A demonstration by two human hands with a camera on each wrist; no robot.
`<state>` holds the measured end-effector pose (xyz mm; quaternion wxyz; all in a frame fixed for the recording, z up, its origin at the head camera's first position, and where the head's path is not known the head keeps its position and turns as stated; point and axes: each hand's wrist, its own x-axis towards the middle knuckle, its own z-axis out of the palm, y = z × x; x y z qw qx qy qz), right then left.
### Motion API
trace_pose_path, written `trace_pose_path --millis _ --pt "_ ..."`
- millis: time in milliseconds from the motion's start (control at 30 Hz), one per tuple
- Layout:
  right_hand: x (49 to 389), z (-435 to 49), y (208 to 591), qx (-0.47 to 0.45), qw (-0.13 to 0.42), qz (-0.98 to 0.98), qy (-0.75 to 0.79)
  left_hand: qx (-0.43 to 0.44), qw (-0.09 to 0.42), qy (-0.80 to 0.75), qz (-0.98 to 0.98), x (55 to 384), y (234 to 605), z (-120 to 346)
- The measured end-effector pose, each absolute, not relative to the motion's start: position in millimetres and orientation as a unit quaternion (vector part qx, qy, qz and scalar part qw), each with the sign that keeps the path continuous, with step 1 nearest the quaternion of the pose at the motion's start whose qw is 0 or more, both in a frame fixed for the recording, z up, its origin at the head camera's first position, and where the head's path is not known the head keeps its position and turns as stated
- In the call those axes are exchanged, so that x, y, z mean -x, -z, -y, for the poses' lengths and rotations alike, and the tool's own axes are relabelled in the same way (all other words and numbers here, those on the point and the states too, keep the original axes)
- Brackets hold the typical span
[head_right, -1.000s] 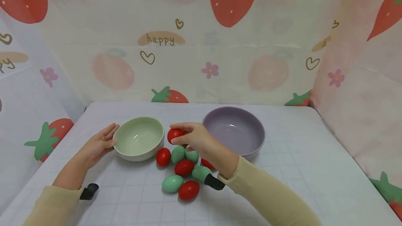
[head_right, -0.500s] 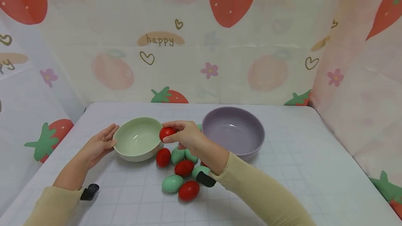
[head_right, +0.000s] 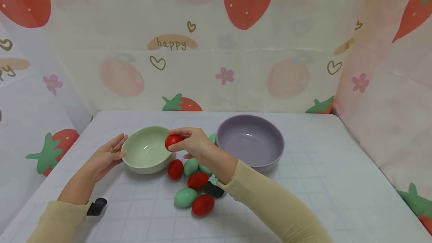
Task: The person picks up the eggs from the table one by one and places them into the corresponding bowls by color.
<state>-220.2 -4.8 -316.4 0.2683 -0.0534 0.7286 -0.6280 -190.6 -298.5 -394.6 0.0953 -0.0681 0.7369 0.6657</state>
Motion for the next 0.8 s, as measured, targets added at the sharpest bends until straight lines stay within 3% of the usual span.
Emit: trace_pose_path --millis 800 --pt "232 30 320 0.047 0.275 -0.733 0.620 0.071 0.090 -0.664 -0.739 190 395 299"
